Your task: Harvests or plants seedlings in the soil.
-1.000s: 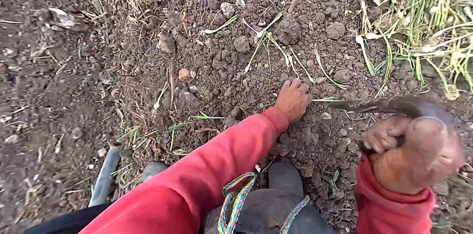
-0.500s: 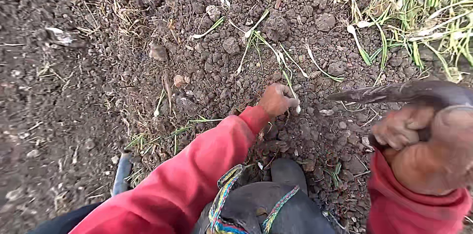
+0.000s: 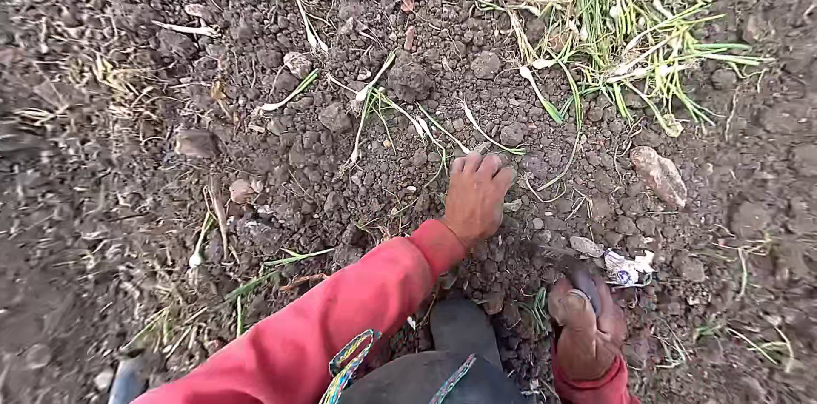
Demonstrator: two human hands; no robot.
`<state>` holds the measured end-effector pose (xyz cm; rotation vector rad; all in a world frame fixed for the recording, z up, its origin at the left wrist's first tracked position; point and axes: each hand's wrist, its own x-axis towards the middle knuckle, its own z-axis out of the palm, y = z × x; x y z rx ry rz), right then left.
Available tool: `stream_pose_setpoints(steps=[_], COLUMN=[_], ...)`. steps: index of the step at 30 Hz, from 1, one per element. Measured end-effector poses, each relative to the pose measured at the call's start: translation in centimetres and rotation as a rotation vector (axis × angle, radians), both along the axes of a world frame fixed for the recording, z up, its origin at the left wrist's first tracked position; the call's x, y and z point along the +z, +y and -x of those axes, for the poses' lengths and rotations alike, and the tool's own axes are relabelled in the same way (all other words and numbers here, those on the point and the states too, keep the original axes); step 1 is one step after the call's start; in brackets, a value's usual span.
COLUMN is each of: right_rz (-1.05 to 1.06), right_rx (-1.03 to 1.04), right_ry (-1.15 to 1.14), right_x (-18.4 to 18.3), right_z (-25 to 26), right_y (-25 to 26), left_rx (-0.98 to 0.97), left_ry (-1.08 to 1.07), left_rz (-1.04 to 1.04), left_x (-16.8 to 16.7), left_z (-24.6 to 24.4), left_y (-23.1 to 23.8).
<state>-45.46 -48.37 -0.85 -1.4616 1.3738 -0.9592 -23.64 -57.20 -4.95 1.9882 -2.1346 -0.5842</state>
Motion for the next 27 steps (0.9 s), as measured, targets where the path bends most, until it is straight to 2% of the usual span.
stream_pose_setpoints(steps=[1, 3, 6, 7, 9, 11, 12, 14, 15, 17, 18, 20, 22, 25, 27], right_rz=[-0.014, -0.022, 0.017, 0.048, 0.092, 0.123, 0.142, 0.149, 0.108, -0.037, -0.092, -0.1, -0.12, -0.077, -0.031], right_rx=[-0.001, -0.043, -0.094, -0.1, -0.099, -0.038, -0.024, -0.027, -0.06, -0.117, -0.125, -0.119, -0.124, -0.137, -0.155], right_ry=[0.056, 0.07, -0.033, -0.06, -0.213, -0.414, -0.429, -0.31, -0.221, -0.114, -0.097, -0.12, -0.12, -0.111, -0.134], right_x=[-1.4, -1.7, 3.1, 5.5, 9.9, 12.0, 11.8, 8.5, 5.0, -2.0, -3.6, -4.9, -4.4, -4.9, -5.3], right_z=[-0.4, -1.0, 0.9, 1.7, 3.2, 4.1, 3.7, 1.3, -0.2, -1.8, -2.1, -2.1, -0.9, -1.1, -1.1], right_y=[0.4, -0.9, -3.1, -3.9, -6.2, -10.1, -12.1, -15.0, -15.4, -14.0, -13.5, -13.3, -11.9, -12.3, -10.9], left_rx=[-0.096, -0.291, -0.43, -0.4, -0.209, -0.024, 0.026, 0.128, 0.197, 0.285, 0.282, 0.209, 0.095, -0.056, -0.169], left_ry=[0.017, 0.012, -0.029, -0.001, 0.147, 0.339, 0.437, 0.609, 0.669, 0.672, 0.634, 0.541, 0.452, 0.333, 0.169], left_rz=[0.001, -0.088, -0.193, -0.177, -0.189, -0.188, -0.197, -0.278, -0.324, -0.331, -0.32, -0.32, -0.388, -0.382, -0.388], left_x=[0.5, -0.2, -2.4, -2.8, -1.7, -0.1, 0.4, 1.1, 1.3, 1.8, 1.9, 1.6, 1.6, 2.1, 2.6], left_z=[0.9, 3.2, 4.5, 3.9, 1.7, -0.4, -1.1, -1.6, -1.4, -0.6, -0.2, -0.3, 0.7, 1.2, 2.5], left_y=[-1.0, -3.6, -4.8, -4.5, -3.9, -3.6, -3.5, -3.2, -3.5, -4.0, -4.6, -5.8, -4.8, -6.8, -7.7])
